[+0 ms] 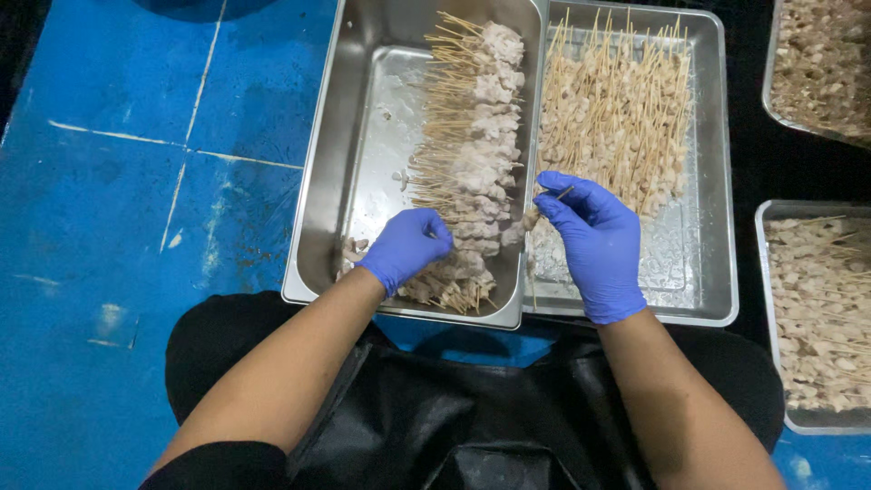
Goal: The person sits on the floor with metal trays on their lap and threads pieces of raw meat onto thin bamboo skewers by hand, laying the finished skewers into a tray. They take meat pieces from a tray, push them down the skewer, and place completed skewers with the others.
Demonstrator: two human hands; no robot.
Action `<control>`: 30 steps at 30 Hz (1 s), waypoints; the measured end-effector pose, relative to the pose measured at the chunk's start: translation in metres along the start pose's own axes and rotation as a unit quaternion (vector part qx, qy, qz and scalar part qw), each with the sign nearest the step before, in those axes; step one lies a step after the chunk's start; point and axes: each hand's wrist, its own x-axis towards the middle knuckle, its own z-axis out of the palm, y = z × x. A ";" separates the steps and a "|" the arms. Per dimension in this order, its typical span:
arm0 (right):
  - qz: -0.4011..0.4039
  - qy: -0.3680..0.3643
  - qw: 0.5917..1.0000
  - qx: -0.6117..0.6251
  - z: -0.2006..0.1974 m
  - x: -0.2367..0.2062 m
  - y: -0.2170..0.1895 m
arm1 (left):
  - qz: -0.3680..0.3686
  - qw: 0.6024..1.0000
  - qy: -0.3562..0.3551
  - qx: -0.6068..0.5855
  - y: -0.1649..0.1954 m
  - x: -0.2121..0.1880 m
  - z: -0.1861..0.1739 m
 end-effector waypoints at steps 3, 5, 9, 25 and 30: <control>-0.031 -0.024 0.999 0.002 0.000 -0.003 -0.007 | 0.021 0.961 -0.013 0.275 -0.003 -0.006 0.003; -0.101 -0.041 0.990 -0.092 0.001 -0.005 -0.013 | 0.048 0.934 -0.012 0.355 -0.003 -0.009 0.007; -0.180 -0.094 0.951 -0.232 0.007 -0.014 -0.023 | 0.120 0.860 0.006 0.496 -0.006 -0.008 0.019; -0.295 -0.299 0.768 -0.483 0.066 -0.025 0.037 | -0.095 0.848 -0.106 0.511 0.044 -0.013 -0.044; -0.266 -0.272 0.758 -0.529 0.059 -0.019 0.031 | -0.110 0.880 -0.055 0.458 0.054 -0.013 -0.056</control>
